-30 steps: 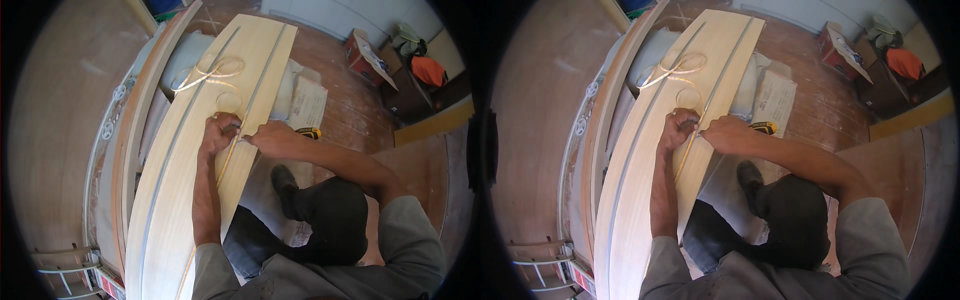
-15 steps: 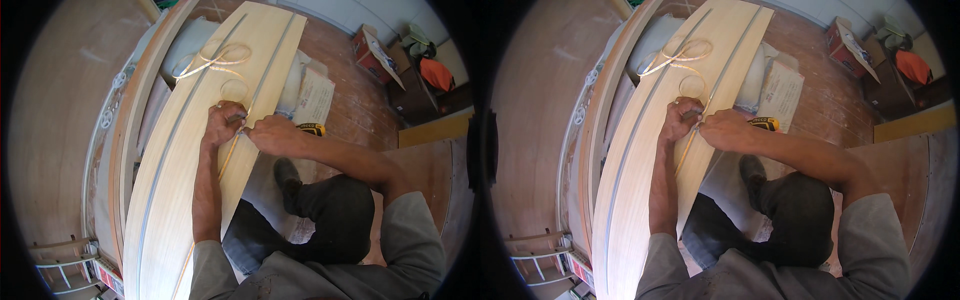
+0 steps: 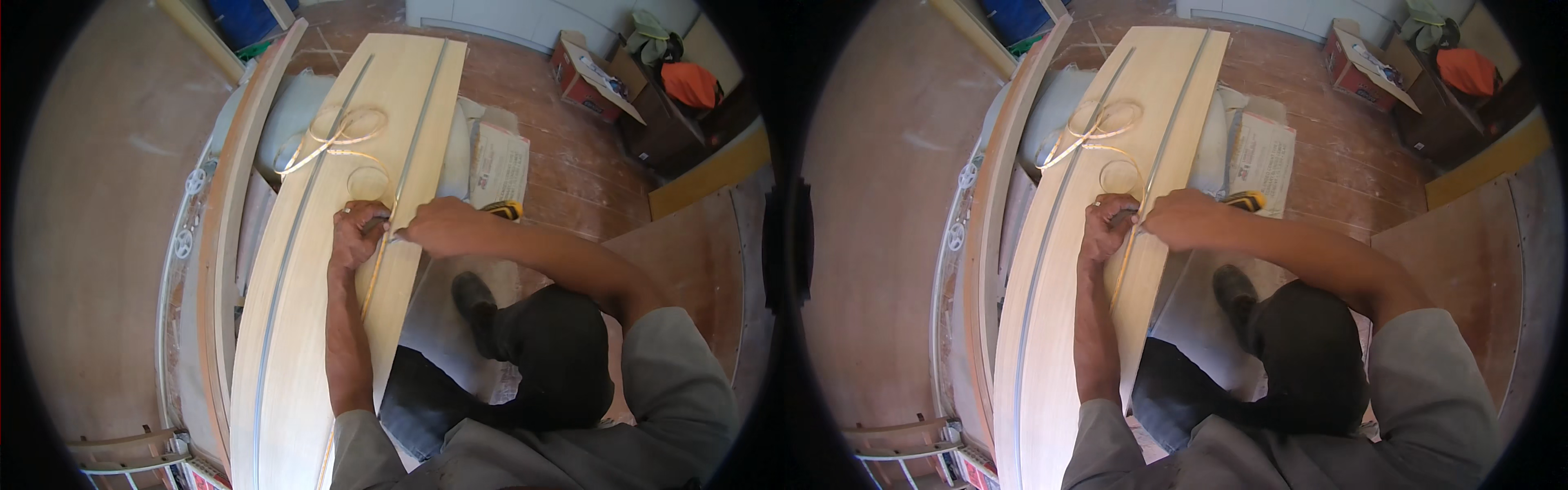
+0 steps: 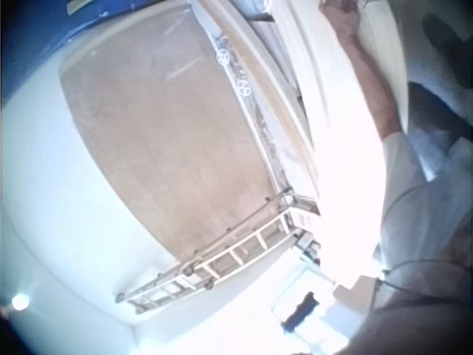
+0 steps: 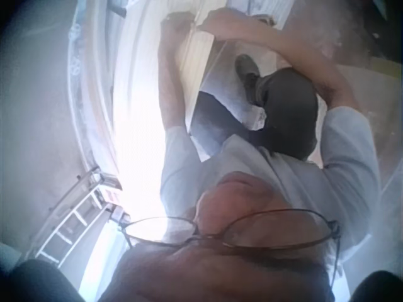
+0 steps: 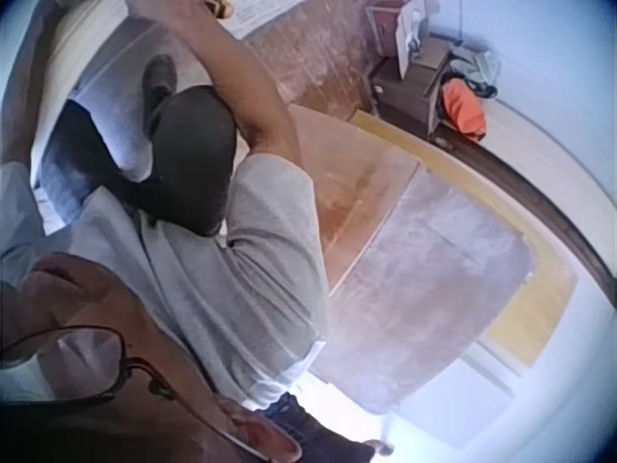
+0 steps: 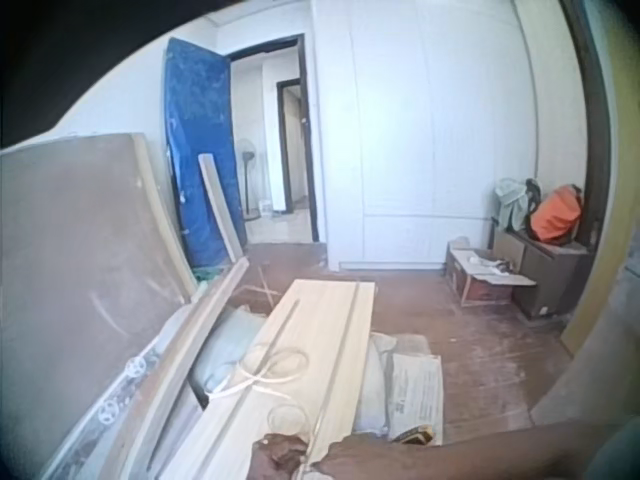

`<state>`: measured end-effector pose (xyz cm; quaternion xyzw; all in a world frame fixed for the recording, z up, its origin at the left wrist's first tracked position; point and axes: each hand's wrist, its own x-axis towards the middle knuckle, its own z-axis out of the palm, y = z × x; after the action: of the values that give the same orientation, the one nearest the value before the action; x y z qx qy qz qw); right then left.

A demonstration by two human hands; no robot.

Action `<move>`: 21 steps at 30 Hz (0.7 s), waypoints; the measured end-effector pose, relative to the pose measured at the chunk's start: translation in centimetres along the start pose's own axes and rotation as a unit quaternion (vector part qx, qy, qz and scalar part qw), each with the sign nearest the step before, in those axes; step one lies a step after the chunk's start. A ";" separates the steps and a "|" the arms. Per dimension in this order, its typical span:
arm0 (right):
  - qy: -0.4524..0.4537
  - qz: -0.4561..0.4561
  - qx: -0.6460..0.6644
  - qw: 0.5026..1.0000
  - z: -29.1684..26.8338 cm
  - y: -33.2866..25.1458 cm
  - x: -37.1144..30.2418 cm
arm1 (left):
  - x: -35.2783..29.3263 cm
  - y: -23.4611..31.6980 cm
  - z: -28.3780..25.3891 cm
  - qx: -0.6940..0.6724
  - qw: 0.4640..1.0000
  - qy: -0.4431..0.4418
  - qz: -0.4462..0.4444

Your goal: The person installs LED light strips into grooves on a wooden board. They use a small metal tool to press the strips into place, then cut and reposition the strips as needed.

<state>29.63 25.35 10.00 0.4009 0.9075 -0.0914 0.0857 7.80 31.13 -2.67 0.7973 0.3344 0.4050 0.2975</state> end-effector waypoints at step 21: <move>0.157 0.173 0.318 0.919 3.6 11.5 9.5 | 0.1 0.6 0.1 0.073 0.993 -0.086 -0.033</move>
<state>32.13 38.86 3.22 0.5667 0.7491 -0.2949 -0.1752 8.09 30.79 -2.20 0.8376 0.3621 0.2991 0.2791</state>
